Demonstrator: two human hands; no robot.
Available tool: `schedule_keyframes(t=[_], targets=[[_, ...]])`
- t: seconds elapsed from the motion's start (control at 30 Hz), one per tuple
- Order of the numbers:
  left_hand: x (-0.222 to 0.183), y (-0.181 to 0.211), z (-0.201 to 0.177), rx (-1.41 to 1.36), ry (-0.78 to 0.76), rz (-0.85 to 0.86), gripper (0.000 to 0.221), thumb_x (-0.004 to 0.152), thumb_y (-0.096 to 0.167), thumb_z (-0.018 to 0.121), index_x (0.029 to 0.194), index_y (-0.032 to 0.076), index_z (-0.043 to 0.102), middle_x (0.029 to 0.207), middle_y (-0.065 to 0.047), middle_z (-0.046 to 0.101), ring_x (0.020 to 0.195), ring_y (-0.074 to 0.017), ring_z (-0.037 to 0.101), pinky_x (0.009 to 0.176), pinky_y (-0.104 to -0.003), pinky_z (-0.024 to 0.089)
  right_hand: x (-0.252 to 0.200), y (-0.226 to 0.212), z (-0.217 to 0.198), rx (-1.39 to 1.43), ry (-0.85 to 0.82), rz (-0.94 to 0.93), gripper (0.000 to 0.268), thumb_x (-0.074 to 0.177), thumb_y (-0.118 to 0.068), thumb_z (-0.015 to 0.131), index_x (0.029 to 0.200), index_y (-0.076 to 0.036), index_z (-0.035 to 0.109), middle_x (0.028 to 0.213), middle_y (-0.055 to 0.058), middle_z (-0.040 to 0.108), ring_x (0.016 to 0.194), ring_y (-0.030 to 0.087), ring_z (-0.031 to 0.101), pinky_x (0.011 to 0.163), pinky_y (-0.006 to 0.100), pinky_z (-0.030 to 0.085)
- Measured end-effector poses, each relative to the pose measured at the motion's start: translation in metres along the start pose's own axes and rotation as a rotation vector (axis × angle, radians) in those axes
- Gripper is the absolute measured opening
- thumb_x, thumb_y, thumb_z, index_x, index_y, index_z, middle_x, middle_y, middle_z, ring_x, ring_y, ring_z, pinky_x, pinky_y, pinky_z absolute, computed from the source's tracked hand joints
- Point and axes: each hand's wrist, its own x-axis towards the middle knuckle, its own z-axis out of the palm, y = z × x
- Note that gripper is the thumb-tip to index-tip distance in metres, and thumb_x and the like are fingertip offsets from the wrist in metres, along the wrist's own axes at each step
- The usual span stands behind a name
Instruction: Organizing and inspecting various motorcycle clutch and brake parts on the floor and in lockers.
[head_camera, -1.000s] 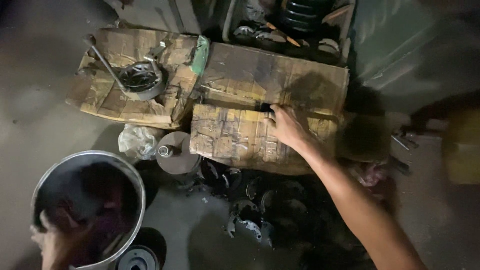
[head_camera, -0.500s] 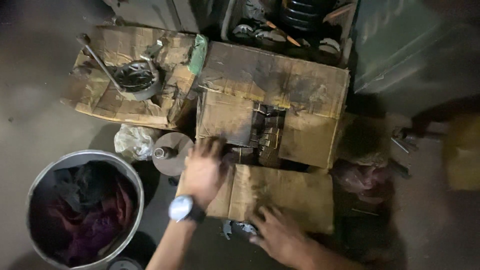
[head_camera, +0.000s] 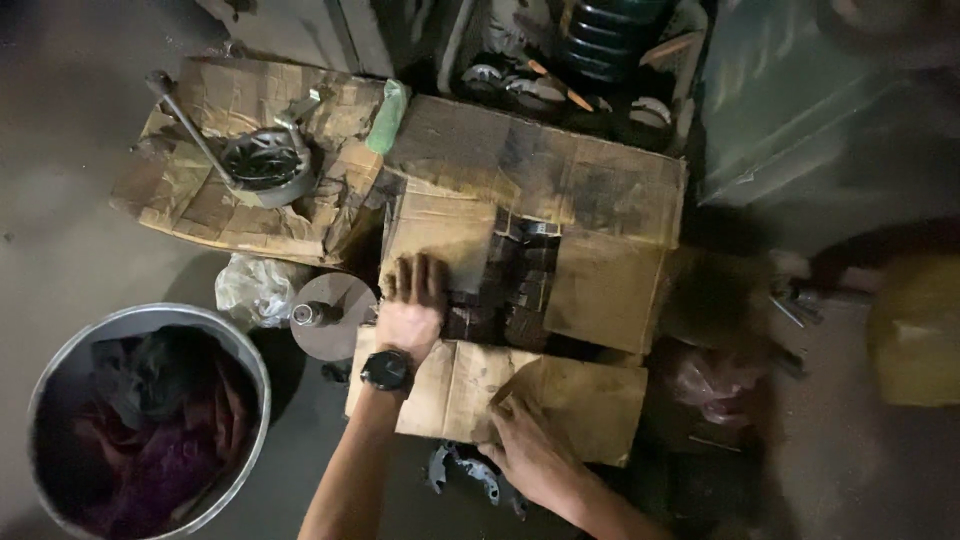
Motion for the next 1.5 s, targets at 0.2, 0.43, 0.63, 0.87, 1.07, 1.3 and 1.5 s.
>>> schedule_keyframes(t=[0.2,0.43,0.63,0.87,1.07,1.3,1.5], targets=[[-0.008,-0.023,-0.021,-0.499,0.540,-0.112,0.050,0.095,0.012,0.062,0.143,-0.001,0.056,0.141,-0.026,0.062,0.121,-0.0434,0.068,0.085,-0.045,0.061,0.019,0.014,0.017,-0.018,-0.047,0.078,0.071,0.102,-0.051,0.048,0.159,-0.014,0.027,0.167,0.019,0.016,0.156,0.038,0.014,0.126,0.058,0.017],[-0.022,-0.035,-0.041,-0.920,0.579,-0.445,0.034,0.096,0.006,0.060,0.130,0.001,0.065,0.093,-0.025,0.072,0.074,-0.0373,0.072,0.069,-0.045,0.058,0.022,0.014,0.012,-0.039,-0.076,0.086,0.073,0.103,-0.054,0.044,0.161,-0.016,0.023,0.169,0.018,0.014,0.156,0.039,0.013,0.126,0.059,0.014],[-0.025,-0.041,-0.041,-0.905,0.614,-0.488,0.023,0.095,0.004,0.064,0.117,-0.001,0.071,0.086,-0.026,0.070,0.075,-0.0394,0.070,0.069,-0.045,0.057,0.034,0.017,0.018,-0.143,-0.041,0.052,0.073,0.102,-0.053,0.046,0.161,-0.015,0.025,0.166,0.019,0.022,0.154,0.039,0.021,0.127,0.055,0.018],[-0.028,-0.036,-0.068,-1.124,0.621,-0.556,0.032,0.100,0.013,0.069,0.129,0.000,0.068,0.106,-0.023,0.076,0.085,-0.0264,0.079,0.073,-0.038,0.062,0.022,0.002,-0.005,-0.083,-0.008,0.038,0.067,0.101,-0.052,0.052,0.153,-0.013,0.036,0.154,0.019,0.039,0.143,0.037,0.038,0.117,0.052,0.033],[-0.063,-0.001,-0.052,-0.960,0.783,-0.568,0.060,0.099,0.023,0.080,0.145,0.004,0.046,0.140,-0.020,0.051,0.122,-0.0335,0.065,0.098,-0.039,0.066,0.029,0.016,0.001,-0.150,0.150,-0.110,0.062,0.097,-0.047,0.060,0.145,-0.009,0.049,0.133,0.021,0.057,0.116,0.035,0.060,0.099,0.049,0.052],[-0.070,0.010,-0.055,-0.924,0.171,-0.530,0.086,0.089,0.031,0.079,0.155,0.000,0.033,0.158,-0.026,0.035,0.140,-0.0435,0.044,0.116,-0.050,0.045,0.089,0.037,-0.010,0.020,0.128,-0.221,0.058,0.101,-0.049,0.060,0.136,-0.003,0.058,0.123,0.020,0.067,0.097,0.025,0.071,0.083,0.042,0.059],[-0.082,0.025,-0.024,-0.880,0.257,-0.444,0.081,0.095,0.029,0.068,0.157,-0.005,0.029,0.166,-0.033,0.020,0.154,-0.0425,0.020,0.122,-0.048,0.028,0.210,-0.027,-0.122,0.089,0.742,-0.502,0.058,0.093,-0.039,0.068,0.138,-0.004,0.059,0.079,0.011,0.068,0.047,0.010,0.055,0.041,0.029,0.054]])
